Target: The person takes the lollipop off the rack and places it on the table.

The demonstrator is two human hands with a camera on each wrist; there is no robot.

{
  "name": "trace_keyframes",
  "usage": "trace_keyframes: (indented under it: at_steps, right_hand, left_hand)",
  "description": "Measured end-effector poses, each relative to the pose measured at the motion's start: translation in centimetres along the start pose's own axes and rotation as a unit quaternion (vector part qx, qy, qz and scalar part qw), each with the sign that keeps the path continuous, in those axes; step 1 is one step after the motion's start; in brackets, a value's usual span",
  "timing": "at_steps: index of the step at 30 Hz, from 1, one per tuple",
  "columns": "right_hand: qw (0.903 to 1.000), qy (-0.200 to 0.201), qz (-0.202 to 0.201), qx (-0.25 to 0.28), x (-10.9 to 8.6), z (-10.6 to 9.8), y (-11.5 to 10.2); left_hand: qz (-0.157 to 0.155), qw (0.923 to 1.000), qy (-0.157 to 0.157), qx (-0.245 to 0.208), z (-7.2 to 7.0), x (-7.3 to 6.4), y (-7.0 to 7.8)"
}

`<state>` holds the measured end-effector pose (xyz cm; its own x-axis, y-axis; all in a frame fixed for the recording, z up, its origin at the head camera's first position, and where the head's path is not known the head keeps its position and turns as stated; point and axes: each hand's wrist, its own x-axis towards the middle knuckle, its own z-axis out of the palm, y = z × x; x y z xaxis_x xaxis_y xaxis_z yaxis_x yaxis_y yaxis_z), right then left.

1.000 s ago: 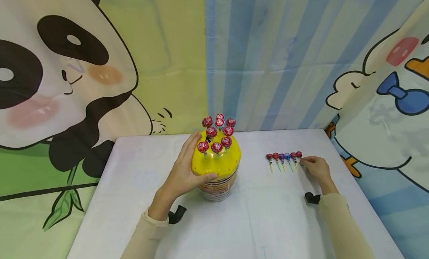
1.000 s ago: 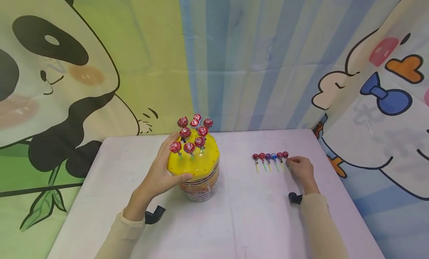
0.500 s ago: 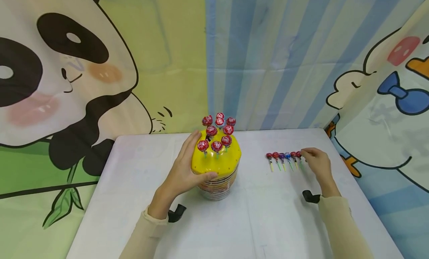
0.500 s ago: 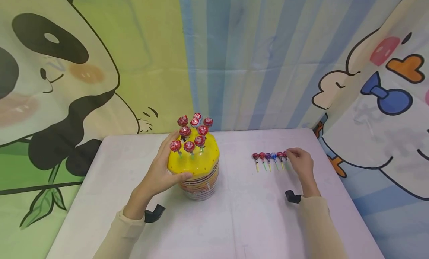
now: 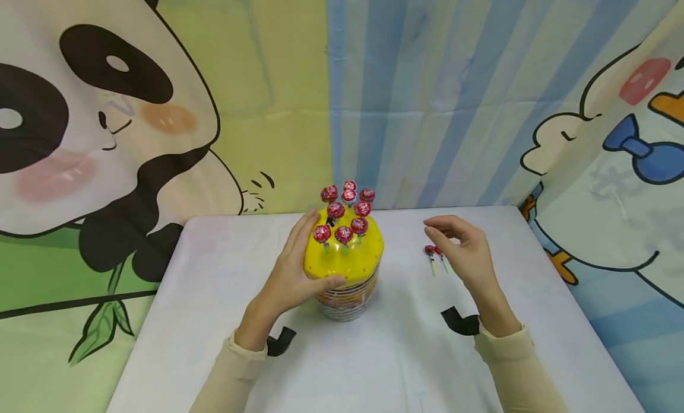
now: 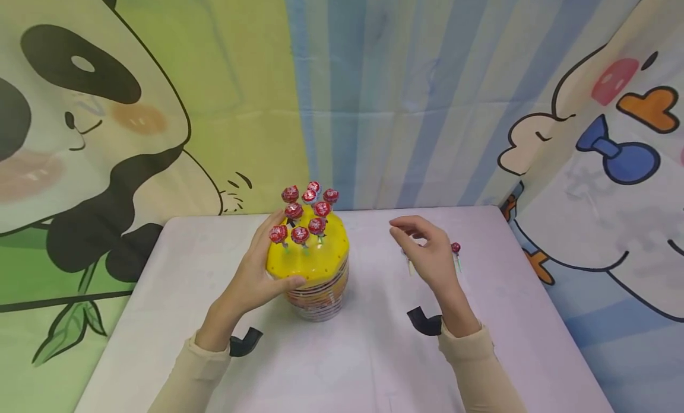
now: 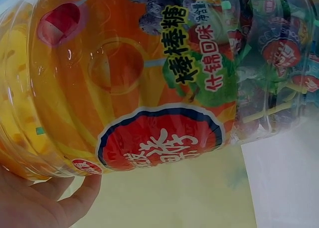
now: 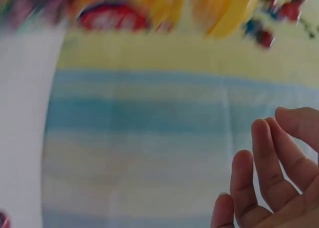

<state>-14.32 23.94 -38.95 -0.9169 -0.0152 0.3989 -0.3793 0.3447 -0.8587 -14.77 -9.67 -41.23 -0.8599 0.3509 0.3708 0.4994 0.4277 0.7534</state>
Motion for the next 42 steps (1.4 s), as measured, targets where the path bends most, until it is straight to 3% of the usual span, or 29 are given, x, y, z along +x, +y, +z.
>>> trace_keyframes:
  at_steps: [7,15,33,39,42]
  right_hand:
    - [0.9918,-0.060,-0.087,0.072,0.2,4.0,-3.9]
    - [0.9870,-0.092,-0.111,0.071,0.4,7.0,-4.8]
    - [0.9905,-0.075,-0.097,0.062,0.5,8.3,-4.8]
    - [0.9891,-0.082,-0.108,0.058,0.5,8.4,-4.9]
    - [0.9876,-0.066,-0.125,0.068,0.4,8.5,-5.1]
  left_hand:
    - [0.003,1.0000,0.003,0.004,-0.1,0.0,0.1]
    - [0.006,1.0000,0.000,-0.005,0.1,0.0,0.0]
    - [0.013,0.9999,0.000,-0.009,0.0,-0.1,-0.1]
    - [0.009,0.9999,0.001,-0.005,0.0,-0.1,0.0]
    - [0.007,1.0000,0.001,-0.004,0.1,-0.1,0.1]
